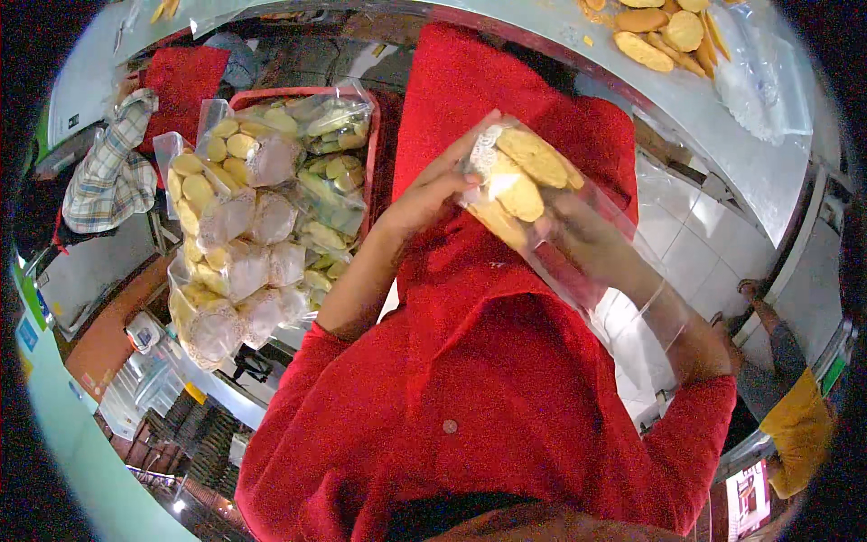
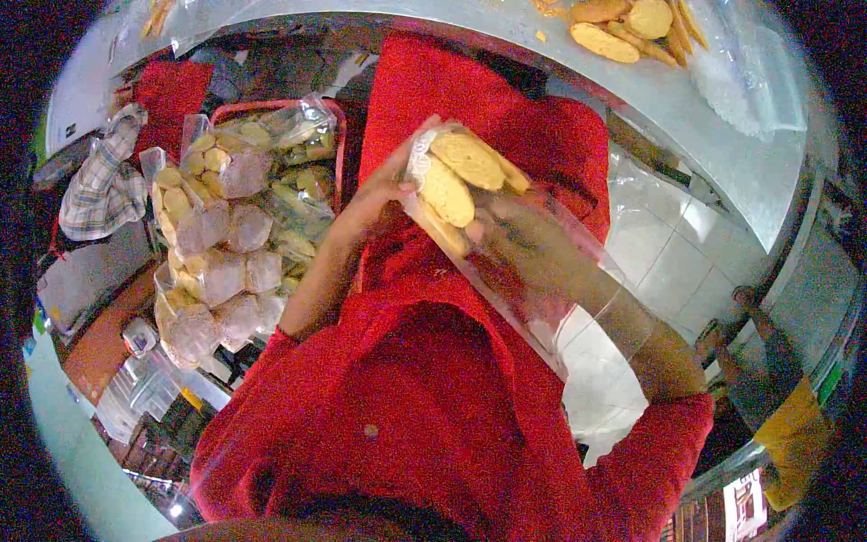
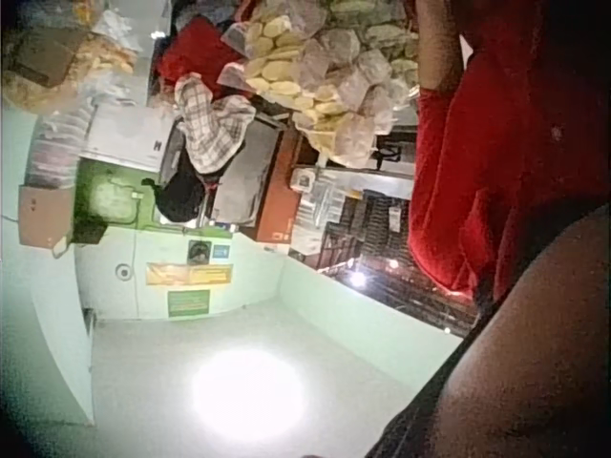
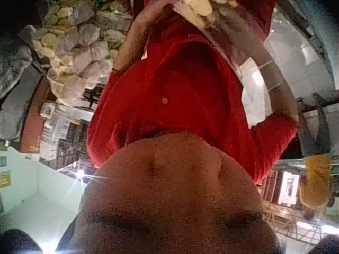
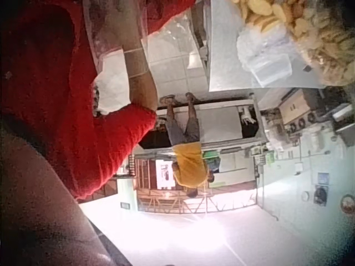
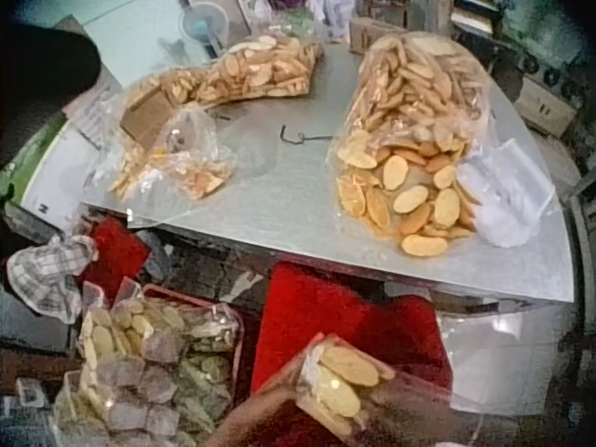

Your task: The person places small, oblong biscuits into clear plastic bags one by one. They arrange the biscuits inside the bags and seal them, stacking the finished packages on a nearby tray. The task is performed by hand on a metal countertop.

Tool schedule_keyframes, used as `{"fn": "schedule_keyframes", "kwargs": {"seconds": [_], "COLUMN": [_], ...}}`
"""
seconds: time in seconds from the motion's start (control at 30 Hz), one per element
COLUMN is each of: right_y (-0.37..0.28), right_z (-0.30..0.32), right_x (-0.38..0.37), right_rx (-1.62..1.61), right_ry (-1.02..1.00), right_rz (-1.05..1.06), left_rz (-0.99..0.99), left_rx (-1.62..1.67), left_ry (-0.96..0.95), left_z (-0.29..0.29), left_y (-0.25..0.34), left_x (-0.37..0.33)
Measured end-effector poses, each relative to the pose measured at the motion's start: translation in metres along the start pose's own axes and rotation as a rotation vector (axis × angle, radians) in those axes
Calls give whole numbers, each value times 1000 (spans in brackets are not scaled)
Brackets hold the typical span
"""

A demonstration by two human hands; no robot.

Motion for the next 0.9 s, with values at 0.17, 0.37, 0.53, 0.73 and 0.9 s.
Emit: {"fn": "schedule_keyframes", "kwargs": {"seconds": [0.17, 0.37, 0.53, 0.73, 0.9], "right_y": [25, 30, 71, 50, 22], "right_z": [6, -6, -6, -7, -1], "right_x": [-3, -14, -24, -13, -8], "right_rx": [680, 73, -33, -263, -87], "right_ry": [10, 37, 105, 79, 42], "right_rz": [463, 132, 335, 272, 289], "left_rz": [-22, -135, -175, -66, -84], "left_rx": [-141, -163, -140, -252, -245], "left_ry": [72, 6, -28, -9, -41], "left_z": [2, -14, -6, -13, -15], "left_y": [-5, -7, 0, 14, 9], "left_x": [-11, -10, -3, -1, 0]}}
Point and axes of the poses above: each hand's wrist, its own x-axis away from the middle knuckle, its own z-axis out of the back of the hand, y = z × x, the point moved 1 cm from there along -x, towards the middle knuckle, and after that the axes turned 1 degree about -x, right-handed, at the moved point
